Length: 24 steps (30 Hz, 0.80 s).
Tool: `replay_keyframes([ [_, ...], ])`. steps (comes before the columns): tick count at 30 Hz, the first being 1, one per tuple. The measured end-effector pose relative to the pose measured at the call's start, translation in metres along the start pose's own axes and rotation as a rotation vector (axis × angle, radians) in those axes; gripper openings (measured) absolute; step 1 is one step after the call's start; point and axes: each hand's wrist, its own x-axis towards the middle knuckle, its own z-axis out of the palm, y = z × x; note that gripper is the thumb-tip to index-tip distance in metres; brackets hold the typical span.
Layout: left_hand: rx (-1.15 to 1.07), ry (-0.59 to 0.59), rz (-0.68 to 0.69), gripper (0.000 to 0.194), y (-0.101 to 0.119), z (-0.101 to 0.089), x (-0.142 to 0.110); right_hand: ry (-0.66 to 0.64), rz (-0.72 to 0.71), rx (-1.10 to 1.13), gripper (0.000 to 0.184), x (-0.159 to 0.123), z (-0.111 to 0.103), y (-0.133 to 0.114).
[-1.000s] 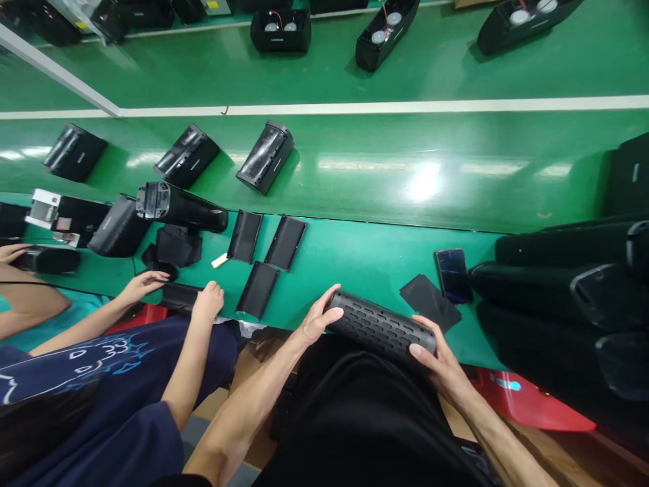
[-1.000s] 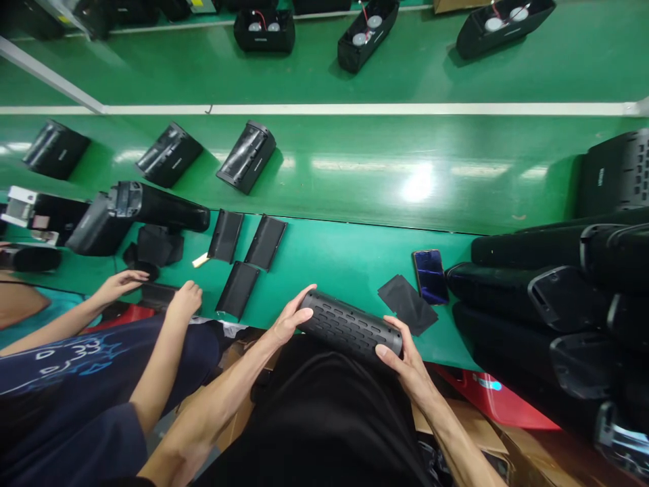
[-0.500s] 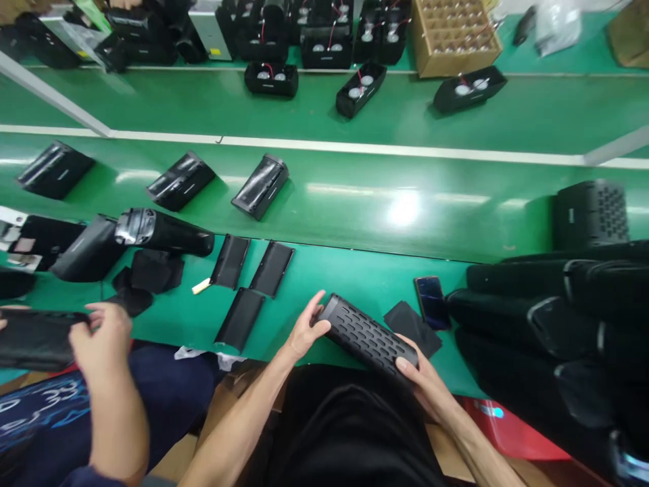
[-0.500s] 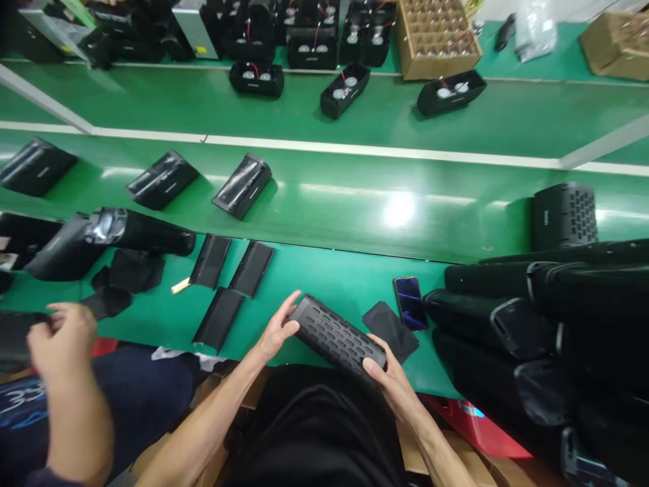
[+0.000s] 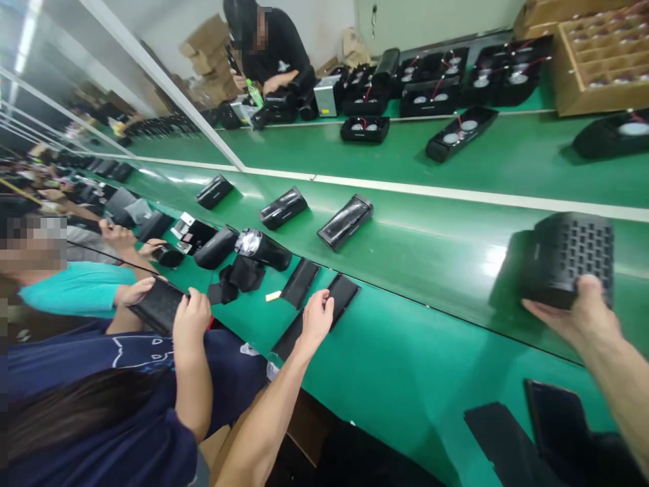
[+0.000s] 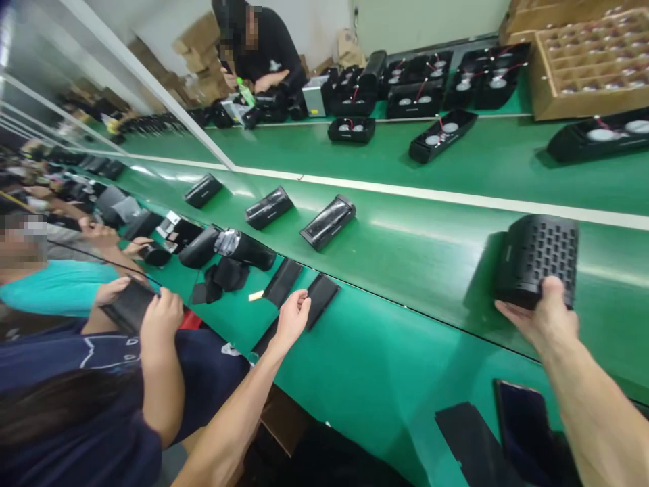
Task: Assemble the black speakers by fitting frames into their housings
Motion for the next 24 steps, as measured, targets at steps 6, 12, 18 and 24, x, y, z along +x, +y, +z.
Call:
replay_keyframes([
  [6,0.109,-0.105,-0.077,0.035,0.004,0.007,0.062,0.270,0.198,0.105,0.071,-0.046,-0.008,0.035],
  [12,0.015,-0.240,-0.132,0.017,0.007,0.015,0.060,-0.140,0.184,0.008,0.056,-0.171,0.049,0.135],
  [18,-0.357,-0.404,-0.238,0.038,0.029,0.055,-0.011,-0.244,0.179,0.181,0.073,-0.250,0.090,0.164],
  [24,-0.729,-0.477,-0.314,0.054,0.046,0.063,-0.097,-0.161,0.129,0.167,0.063,-0.271,0.050,0.144],
])
